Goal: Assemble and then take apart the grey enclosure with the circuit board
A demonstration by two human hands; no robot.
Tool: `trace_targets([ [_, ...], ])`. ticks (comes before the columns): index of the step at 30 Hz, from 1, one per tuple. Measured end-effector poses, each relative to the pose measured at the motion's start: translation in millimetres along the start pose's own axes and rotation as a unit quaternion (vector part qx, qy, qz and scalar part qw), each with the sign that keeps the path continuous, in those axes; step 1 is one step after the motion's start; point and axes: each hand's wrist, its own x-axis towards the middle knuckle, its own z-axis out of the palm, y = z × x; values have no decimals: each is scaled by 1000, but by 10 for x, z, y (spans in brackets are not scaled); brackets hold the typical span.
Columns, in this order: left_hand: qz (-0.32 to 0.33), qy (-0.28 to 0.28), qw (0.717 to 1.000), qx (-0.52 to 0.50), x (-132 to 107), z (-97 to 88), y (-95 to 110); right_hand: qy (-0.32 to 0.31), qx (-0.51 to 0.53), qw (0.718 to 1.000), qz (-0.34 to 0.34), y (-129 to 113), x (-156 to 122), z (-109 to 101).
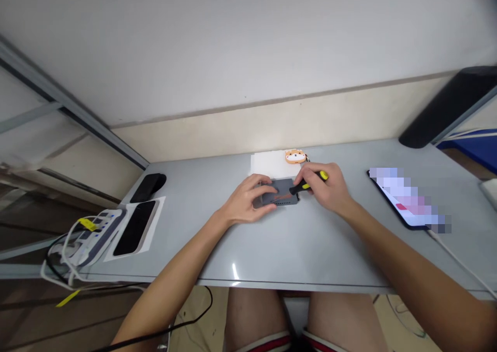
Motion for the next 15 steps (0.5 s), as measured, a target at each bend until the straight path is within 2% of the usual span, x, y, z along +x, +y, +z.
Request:
trace_targets([
  [4,26,17,999,15,35,46,26,34,16,999,24,-8,37,-20],
  [7,8,15,1000,26,33,45,15,52,33,997,40,17,51,-10],
  [12,-63,21,998,10,-10,40,-101,79,64,992,71,51,65,-12],
  [15,-146,44,988,-1,75,33,-272,113,76,988,72,67,79,-41],
])
